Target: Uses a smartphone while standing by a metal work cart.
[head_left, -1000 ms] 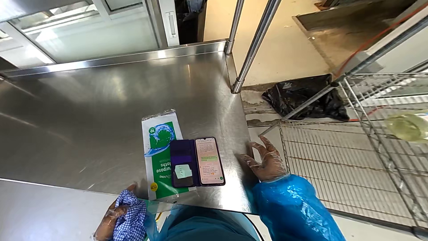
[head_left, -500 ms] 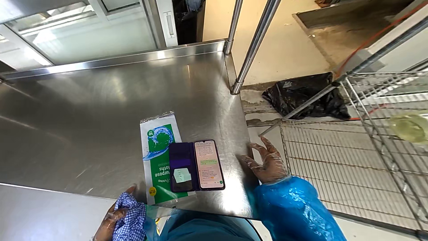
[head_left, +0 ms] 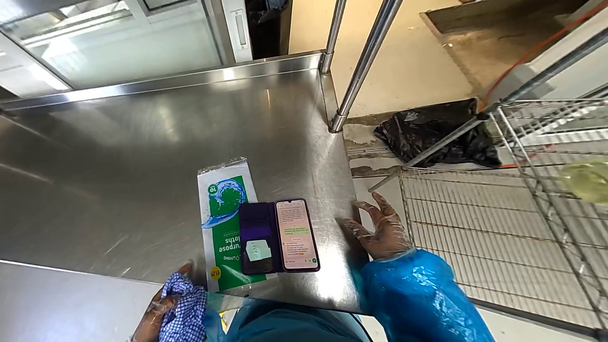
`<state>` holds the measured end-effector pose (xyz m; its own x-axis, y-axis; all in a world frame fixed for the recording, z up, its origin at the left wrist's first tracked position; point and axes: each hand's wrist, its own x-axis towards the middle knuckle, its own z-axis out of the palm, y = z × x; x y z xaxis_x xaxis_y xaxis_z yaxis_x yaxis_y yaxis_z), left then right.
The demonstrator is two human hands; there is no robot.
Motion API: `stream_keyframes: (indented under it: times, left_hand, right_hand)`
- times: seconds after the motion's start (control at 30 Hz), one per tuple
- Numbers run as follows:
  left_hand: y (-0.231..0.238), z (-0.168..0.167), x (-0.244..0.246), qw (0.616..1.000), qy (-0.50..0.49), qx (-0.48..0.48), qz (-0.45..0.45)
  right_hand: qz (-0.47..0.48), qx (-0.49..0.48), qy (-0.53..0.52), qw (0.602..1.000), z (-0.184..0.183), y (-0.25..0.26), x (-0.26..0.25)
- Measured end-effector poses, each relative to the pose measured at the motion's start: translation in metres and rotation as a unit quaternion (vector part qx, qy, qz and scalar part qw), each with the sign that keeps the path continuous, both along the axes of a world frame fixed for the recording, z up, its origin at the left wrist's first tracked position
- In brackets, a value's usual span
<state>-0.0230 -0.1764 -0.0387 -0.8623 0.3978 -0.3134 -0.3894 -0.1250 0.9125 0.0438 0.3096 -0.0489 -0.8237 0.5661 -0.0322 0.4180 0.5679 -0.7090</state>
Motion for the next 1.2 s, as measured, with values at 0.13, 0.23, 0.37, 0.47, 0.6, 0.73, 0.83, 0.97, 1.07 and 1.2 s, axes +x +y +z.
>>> stream_keyframes:
  times: [0.13,0.23,0.37,0.47,0.6,0.73,0.83,0.97,1.07,1.2]
  left_hand:
    - [-0.0002,-0.0001,-0.0006,1.0,0.001,-0.002,-0.002]
    - [-0.0001,0.0005,-0.0005,1.0,-0.002,-0.008,0.0]
    - [-0.0007,-0.0001,-0.0008,1.0,-0.002,-0.012,0.002]
    - [-0.0007,0.0001,-0.0004,1.0,0.0,0.0,-0.003]
    - [-0.0018,-0.0019,-0.0003,1.0,0.002,-0.01,-0.001]
    - [-0.0017,-0.0024,-0.0004,1.0,0.009,-0.004,-0.004]
    - [-0.0025,-0.0036,-0.0009,1.0,0.007,0.009,-0.005]
    - [-0.0011,-0.0033,-0.0006,1.0,0.006,0.017,-0.003]
    - [-0.0004,-0.0023,-0.0007,1.0,0.004,0.019,-0.001]
    - [-0.0015,-0.0035,-0.0009,1.0,-0.005,0.009,0.003]
  right_hand:
    - [-0.001,-0.001,-0.004,1.0,0.002,-0.0008,0.0]
    - [-0.005,-0.004,-0.004,1.0,0.0013,-0.001,0.0001]
    - [-0.005,0.006,0.008,1.0,-0.004,0.0015,0.0005]
    - [-0.002,-0.004,-0.002,1.0,0.0,-0.0009,0.0001]
    - [-0.001,0.007,0.01,1.0,-0.0033,0.0019,0.0004]
    - [-0.001,0.003,0.007,1.0,-0.0042,0.0029,-0.0002]
    - [-0.003,-0.001,0.003,1.0,-0.0035,0.0023,-0.0005]
    - [-0.004,0.0,-0.003,1.0,-0.0027,0.0018,-0.0008]
    - [-0.001,0.005,0.003,1.0,-0.0035,0.0022,-0.0004]
    - [0.002,0.005,0.012,1.0,-0.0055,0.0018,-0.0005]
